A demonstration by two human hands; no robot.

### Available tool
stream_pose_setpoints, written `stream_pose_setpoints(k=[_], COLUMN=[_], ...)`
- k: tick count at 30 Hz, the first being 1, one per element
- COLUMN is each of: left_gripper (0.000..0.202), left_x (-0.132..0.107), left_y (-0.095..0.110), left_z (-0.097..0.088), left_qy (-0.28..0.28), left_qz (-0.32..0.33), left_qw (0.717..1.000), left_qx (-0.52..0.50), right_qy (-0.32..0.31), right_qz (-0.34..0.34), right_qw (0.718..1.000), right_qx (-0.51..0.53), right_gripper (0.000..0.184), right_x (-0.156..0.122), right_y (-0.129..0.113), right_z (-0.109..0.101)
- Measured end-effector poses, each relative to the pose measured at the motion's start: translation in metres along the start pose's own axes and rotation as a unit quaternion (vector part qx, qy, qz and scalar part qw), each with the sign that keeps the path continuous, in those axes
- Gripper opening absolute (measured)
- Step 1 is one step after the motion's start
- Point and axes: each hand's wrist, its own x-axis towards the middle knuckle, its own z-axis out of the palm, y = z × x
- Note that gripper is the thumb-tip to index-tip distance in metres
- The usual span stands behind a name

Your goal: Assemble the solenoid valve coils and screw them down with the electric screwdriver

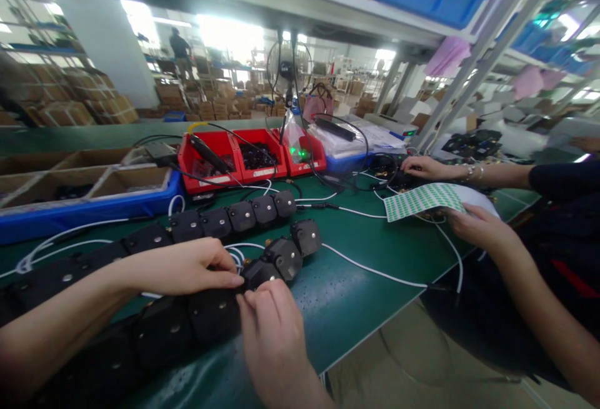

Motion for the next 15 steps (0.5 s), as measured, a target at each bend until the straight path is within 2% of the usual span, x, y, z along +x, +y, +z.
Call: stream_pose_setpoints(k=[1, 3, 6, 8, 13, 15], left_gripper=[0.049, 0.047, 0.039, 0.04, 0.047, 0.049], left_x=[0.0, 0.002, 0.005, 0.005, 0.005, 0.008], left_y=[0.003, 0.011, 0.019, 0.019, 0.003, -0.005], left_z=[0.002, 0.007, 0.009, 0.005, -0.012, -0.013], left_qy=[-0.023, -0.024, 0.052, 0.08, 0.235, 0.261], left_qz=[0.001, -0.009, -0.033, -0.054, -0.107, -0.128], left_qw=[0.999, 0.998, 0.998, 0.995, 0.966, 0.956], left_qx=[-0.033, -0.058, -0.021, -0.023, 0.0, 0.024], right_qy=[-0.008, -0.033, -0.057, -0.069, -0.111, -0.138], right_qz=[0.001, 0.012, 0.029, 0.038, 0.135, 0.153], right_qw=[1.0, 0.999, 0.997, 0.996, 0.984, 0.979], right_qx=[-0.006, -0.017, -0.033, -0.032, 0.028, -0.002], right_gripper=[0.015, 0.021, 0.019, 0.017, 0.013, 0.014], right_x=[-0.001, -0.002, -0.002, -0.002, 0.002, 0.003], right_y=[0.004, 0.01, 0.015, 0.016, 0.023, 0.026], right_z=[0.002, 0.006, 0.006, -0.001, -0.027, -0.03])
